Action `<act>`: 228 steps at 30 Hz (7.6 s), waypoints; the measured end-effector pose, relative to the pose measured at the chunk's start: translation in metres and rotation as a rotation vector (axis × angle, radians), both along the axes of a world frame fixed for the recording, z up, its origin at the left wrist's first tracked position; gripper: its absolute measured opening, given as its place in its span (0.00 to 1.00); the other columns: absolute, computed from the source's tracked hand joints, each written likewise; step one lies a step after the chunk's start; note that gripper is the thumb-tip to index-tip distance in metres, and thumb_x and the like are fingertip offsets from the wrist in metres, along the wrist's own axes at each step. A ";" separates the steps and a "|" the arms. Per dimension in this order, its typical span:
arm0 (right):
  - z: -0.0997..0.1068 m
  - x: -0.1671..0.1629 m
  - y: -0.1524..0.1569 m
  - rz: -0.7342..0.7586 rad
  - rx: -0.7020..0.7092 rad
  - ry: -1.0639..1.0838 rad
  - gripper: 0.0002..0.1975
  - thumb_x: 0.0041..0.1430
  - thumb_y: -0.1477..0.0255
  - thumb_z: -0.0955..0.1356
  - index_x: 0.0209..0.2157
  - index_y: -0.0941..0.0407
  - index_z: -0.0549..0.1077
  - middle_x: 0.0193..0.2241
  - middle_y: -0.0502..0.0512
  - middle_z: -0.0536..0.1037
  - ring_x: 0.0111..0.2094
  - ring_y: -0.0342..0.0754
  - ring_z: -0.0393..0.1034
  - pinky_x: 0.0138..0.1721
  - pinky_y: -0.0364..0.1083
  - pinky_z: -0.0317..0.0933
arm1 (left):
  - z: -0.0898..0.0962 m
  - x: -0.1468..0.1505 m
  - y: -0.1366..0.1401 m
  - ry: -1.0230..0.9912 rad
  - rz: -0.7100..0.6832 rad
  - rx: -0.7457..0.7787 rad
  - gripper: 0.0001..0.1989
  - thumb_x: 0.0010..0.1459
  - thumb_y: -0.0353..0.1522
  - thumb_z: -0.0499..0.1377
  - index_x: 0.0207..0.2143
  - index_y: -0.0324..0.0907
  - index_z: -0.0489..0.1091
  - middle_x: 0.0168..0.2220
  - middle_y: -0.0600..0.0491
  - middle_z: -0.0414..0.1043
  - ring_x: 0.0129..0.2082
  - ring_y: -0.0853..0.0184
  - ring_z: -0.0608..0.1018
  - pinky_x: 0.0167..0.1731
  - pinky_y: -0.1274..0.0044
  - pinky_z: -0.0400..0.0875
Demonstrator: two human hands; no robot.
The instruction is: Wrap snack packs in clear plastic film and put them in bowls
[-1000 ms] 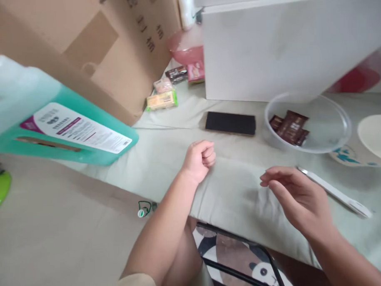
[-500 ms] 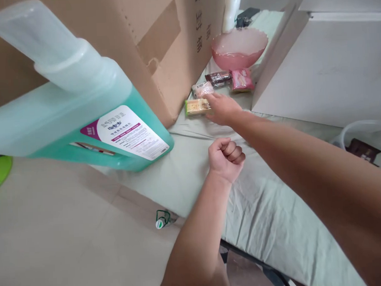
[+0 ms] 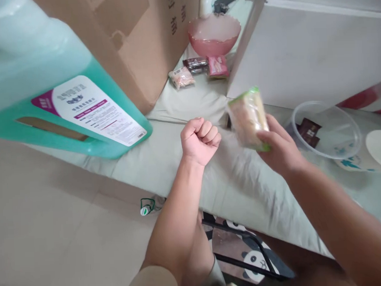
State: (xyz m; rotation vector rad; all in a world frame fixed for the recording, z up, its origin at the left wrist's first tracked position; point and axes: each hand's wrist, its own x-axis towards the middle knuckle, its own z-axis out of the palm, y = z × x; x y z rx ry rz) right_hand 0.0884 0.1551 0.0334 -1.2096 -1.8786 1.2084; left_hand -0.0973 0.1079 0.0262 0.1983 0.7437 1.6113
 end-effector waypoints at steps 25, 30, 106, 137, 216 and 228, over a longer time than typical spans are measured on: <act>-0.037 0.231 -0.071 -0.361 0.141 -0.491 0.09 0.63 0.63 0.64 0.36 0.53 0.73 0.31 0.57 0.77 0.33 0.54 0.71 0.36 0.52 0.62 | -0.037 0.147 0.007 0.327 -0.450 -0.168 0.21 0.42 0.40 0.73 0.39 0.45 0.73 0.32 0.56 0.78 0.34 0.66 0.80 0.37 0.75 0.76; -0.017 0.208 -0.078 -0.284 -0.058 -0.049 0.09 0.66 0.63 0.62 0.35 0.52 0.68 0.24 0.48 0.73 0.26 0.46 0.68 0.31 0.46 0.60 | -0.034 0.154 0.007 0.312 -0.513 -0.114 0.27 0.44 0.38 0.71 0.48 0.48 0.71 0.47 0.50 0.79 0.47 0.57 0.80 0.46 0.67 0.77; -0.023 0.207 -0.072 -0.349 0.534 -0.494 0.16 0.62 0.71 0.64 0.51 0.55 0.73 0.46 0.64 0.79 0.48 0.61 0.73 0.47 0.56 0.66 | -0.038 0.102 -0.005 1.672 -0.213 0.108 0.20 0.51 0.38 0.67 0.47 0.45 0.77 0.53 0.46 0.71 0.48 0.61 0.76 0.41 0.73 0.76; -0.011 0.209 -0.100 0.211 0.212 -0.697 0.16 0.69 0.67 0.60 0.34 0.52 0.78 0.27 0.53 0.80 0.24 0.47 0.68 0.25 0.47 0.45 | 0.014 0.092 -0.057 1.869 -0.900 0.358 0.10 0.62 0.36 0.59 0.27 0.48 0.76 0.20 0.59 0.75 0.19 0.70 0.75 0.22 0.76 0.67; -0.009 0.227 -0.084 -0.543 0.163 0.043 0.08 0.57 0.62 0.72 0.38 0.48 0.77 0.32 0.51 0.80 0.30 0.49 0.74 0.34 0.50 0.69 | -0.027 0.110 0.004 1.096 -0.727 -0.040 0.23 0.40 0.42 0.74 0.34 0.42 0.71 0.20 0.57 0.72 0.20 0.72 0.72 0.21 0.81 0.62; -0.035 0.209 -0.070 -0.480 -0.270 0.226 0.16 0.54 0.54 0.74 0.31 0.52 0.77 0.30 0.54 0.82 0.27 0.48 0.76 0.31 0.49 0.72 | -0.035 0.111 0.012 0.915 -0.399 0.060 0.27 0.44 0.53 0.70 0.32 0.43 0.65 0.35 0.51 0.81 0.28 0.71 0.79 0.25 0.82 0.71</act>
